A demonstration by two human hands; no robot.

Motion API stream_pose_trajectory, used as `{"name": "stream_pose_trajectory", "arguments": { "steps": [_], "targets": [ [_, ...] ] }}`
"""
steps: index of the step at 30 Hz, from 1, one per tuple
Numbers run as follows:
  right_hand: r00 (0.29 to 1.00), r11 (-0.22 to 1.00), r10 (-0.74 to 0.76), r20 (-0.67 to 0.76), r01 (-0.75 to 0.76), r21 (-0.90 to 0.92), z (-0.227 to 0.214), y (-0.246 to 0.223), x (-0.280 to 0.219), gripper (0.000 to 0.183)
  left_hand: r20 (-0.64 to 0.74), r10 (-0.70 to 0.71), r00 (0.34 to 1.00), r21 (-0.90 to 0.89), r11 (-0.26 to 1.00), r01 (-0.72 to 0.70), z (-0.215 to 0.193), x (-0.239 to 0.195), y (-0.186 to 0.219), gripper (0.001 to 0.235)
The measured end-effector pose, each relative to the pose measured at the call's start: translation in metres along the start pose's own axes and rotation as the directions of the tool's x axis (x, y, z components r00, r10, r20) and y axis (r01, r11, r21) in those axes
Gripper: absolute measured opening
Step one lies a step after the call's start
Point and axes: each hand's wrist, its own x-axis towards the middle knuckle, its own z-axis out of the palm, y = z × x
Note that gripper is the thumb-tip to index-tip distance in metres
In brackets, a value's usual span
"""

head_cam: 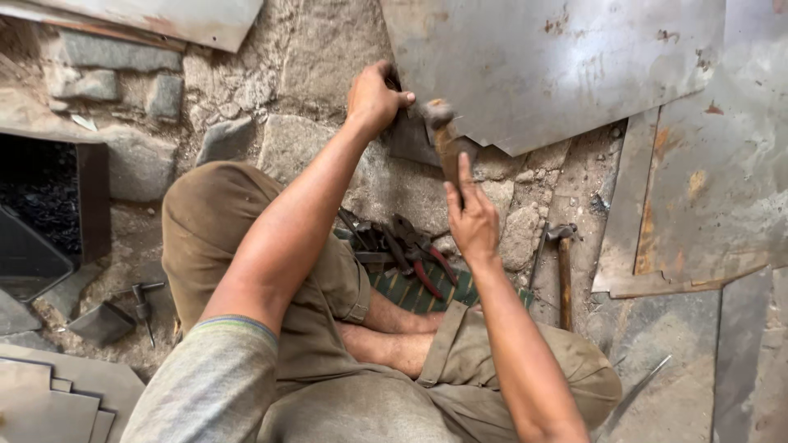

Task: The person hammers, marks, and cuts large metal sheets while sitting on a stone floor. They use a hammer to flatten edges and a punch to mark points on the metal.

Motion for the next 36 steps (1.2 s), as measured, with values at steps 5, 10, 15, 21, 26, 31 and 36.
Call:
{"name": "stream_pose_trajectory", "arguments": {
  "steps": [5,10,15,21,26,31,36],
  "targets": [
    [0.996,0.995,-0.085,-0.018,0.086,0.050,0.001,-0.012,-0.007,0.060,0.067,-0.025,0.997,-0.115,0.993,0.032,0.000,0.005,-0.006,0.040],
    [0.983,0.989,0.147,0.106,-0.145,-0.026,-0.005,-0.016,0.002,0.061,0.023,0.051,0.998,-0.142,0.989,-0.047,-0.002,0.015,-0.003,0.033],
    [1.000,0.991,-0.016,-0.004,0.017,0.135,-0.007,-0.005,-0.009,0.059,0.019,0.041,0.999,-0.125,0.991,-0.038,-0.002,0.012,-0.007,0.028],
    [0.995,0.997,-0.078,-0.055,0.079,0.023,-0.005,0.009,-0.040,0.061,-0.015,0.022,1.000,-0.099,0.995,-0.024,0.003,0.009,-0.010,0.029],
    [0.991,0.993,-0.049,-0.125,0.062,0.097,-0.006,0.014,-0.046,0.059,-0.058,0.097,0.994,-0.002,0.995,-0.097,0.002,0.007,-0.013,0.033],
    [0.947,0.915,0.321,0.025,-0.317,0.250,-0.012,0.018,-0.026,0.059,-0.070,0.111,0.991,0.014,0.994,-0.111,-0.001,0.021,-0.007,0.032],
    [0.993,0.993,0.079,-0.093,-0.070,0.097,-0.015,0.018,-0.023,0.056,-0.096,0.131,0.987,-0.022,0.991,-0.134,-0.002,0.024,-0.022,0.035]
  ]
}}
